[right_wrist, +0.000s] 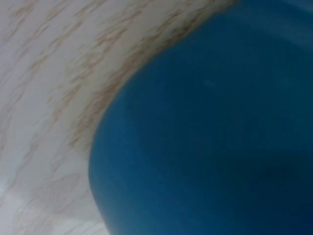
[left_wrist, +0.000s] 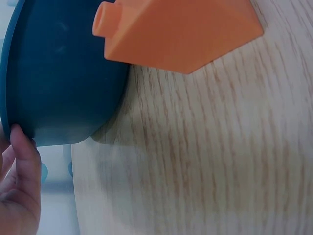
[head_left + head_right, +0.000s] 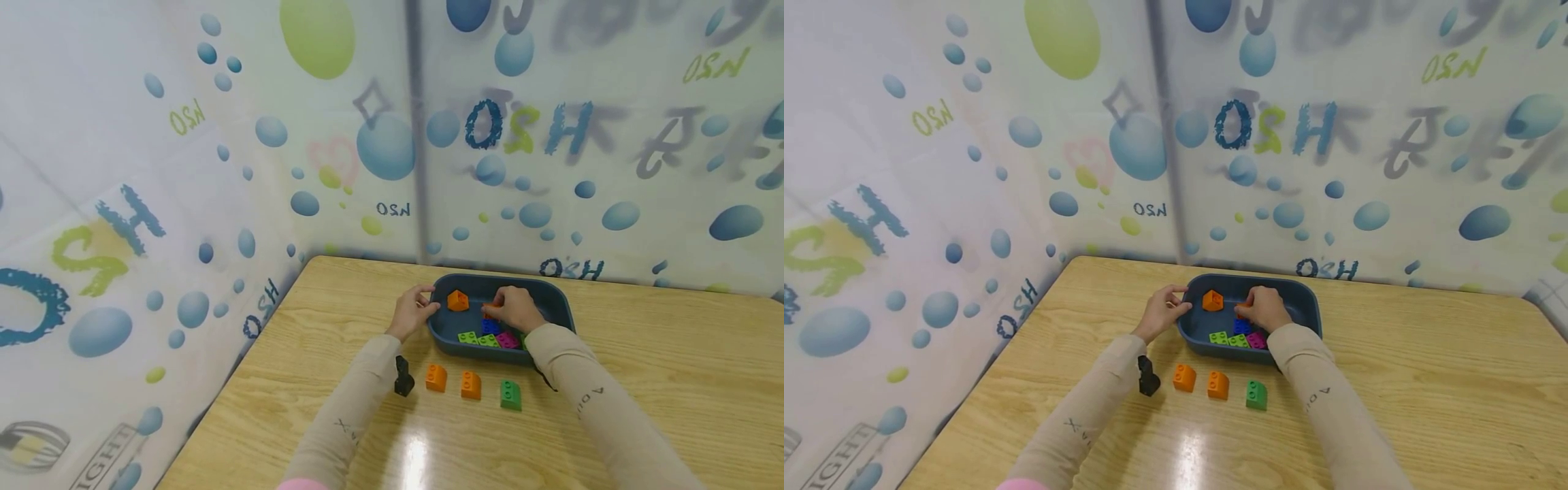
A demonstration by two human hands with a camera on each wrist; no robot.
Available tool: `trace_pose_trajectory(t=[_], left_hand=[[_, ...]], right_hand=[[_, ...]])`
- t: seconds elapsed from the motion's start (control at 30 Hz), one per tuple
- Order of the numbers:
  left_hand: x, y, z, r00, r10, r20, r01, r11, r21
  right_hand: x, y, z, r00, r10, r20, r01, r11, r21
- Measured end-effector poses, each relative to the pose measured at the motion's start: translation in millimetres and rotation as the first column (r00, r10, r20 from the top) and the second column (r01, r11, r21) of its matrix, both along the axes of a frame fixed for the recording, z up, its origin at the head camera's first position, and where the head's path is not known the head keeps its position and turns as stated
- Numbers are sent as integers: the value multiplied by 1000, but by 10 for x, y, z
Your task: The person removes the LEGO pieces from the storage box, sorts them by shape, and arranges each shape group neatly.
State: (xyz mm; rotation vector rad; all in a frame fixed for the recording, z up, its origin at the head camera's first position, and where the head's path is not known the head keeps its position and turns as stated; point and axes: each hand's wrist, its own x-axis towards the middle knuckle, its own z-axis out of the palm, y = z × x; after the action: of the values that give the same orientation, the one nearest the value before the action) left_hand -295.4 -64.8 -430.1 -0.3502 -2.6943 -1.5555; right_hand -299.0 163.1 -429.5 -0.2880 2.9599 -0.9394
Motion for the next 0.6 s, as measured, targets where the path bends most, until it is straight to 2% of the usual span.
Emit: trace_pose_trajectory(t=[0.17, 0.4, 0.6], left_hand=[[2, 5, 5, 1000, -3, 0, 3, 1000, 2], [9, 7, 19, 1000, -1, 6, 1, 1000, -4], [16, 1, 25, 1000, 1, 4, -1, 1000, -8]], right_hand=[[-3, 32, 4, 1000, -4, 16, 4, 1000, 4], [5, 117, 9, 993, 117, 33, -117, 993, -22], [32, 157, 34, 980, 173, 100, -173, 985, -9]])
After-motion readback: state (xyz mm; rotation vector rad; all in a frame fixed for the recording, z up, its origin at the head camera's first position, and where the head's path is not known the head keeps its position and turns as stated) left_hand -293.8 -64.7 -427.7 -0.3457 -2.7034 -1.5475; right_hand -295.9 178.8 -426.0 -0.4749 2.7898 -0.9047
